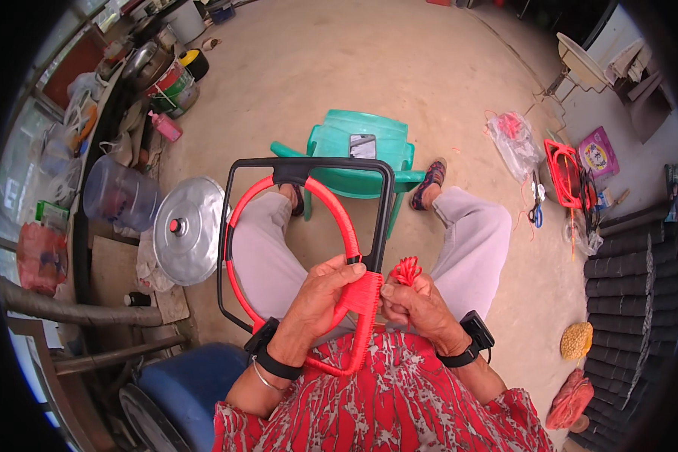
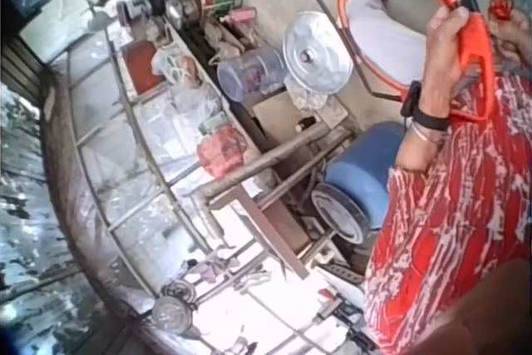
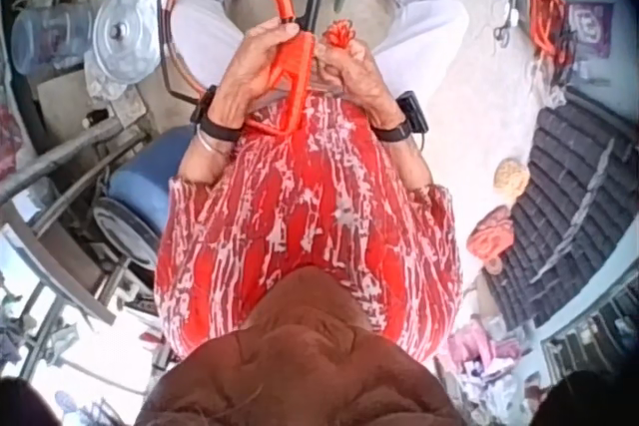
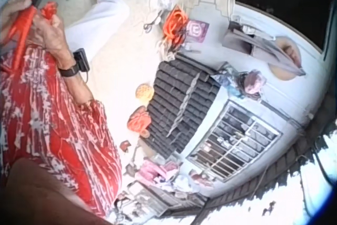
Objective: Wrapping a red cord around a plastic fan frame to weave the surface.
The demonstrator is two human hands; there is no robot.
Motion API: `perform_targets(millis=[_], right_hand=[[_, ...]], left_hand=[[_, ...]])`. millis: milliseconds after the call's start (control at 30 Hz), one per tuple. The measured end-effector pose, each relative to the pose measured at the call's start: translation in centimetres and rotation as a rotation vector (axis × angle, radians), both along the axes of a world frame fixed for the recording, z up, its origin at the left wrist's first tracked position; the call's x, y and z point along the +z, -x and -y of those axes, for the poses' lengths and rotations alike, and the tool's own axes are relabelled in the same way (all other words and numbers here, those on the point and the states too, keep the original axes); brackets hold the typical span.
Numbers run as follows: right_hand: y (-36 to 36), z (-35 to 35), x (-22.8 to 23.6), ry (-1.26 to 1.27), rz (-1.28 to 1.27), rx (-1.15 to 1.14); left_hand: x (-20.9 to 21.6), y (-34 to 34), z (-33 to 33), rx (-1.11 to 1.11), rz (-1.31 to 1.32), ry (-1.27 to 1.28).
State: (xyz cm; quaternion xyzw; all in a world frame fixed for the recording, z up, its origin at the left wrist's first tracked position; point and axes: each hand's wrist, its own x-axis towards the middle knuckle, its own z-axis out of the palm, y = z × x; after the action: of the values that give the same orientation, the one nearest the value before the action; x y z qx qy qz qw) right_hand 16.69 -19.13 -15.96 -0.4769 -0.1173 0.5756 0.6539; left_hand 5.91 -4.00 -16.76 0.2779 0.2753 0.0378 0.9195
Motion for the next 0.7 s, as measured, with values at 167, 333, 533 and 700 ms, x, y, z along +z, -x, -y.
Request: perform_targets(millis=[167,333,533,700], right_hand=[[-0.2,-0.3,-0.1,-0.023,0.026,0.025],[0.0,-0.3,-0.6,-0.005,-0.001,-0.026],[-0.3,-0.4,-0.2,0.004,0.004,-0.020],[-0.6,-0.3,0.2,-0.026,-0.014,0.027]], left_hand=[[0.5,-0.4,-0.4,-0.030,0.019,-0.041],[0.4,-0.5,-0.5,-0.004,0.011,-0.114],[0.2,-0.4,-0.6,0.024,-0.030,-0.139],[1.8,-0.1,-1.0,-0.114,0.142,-0.019]])
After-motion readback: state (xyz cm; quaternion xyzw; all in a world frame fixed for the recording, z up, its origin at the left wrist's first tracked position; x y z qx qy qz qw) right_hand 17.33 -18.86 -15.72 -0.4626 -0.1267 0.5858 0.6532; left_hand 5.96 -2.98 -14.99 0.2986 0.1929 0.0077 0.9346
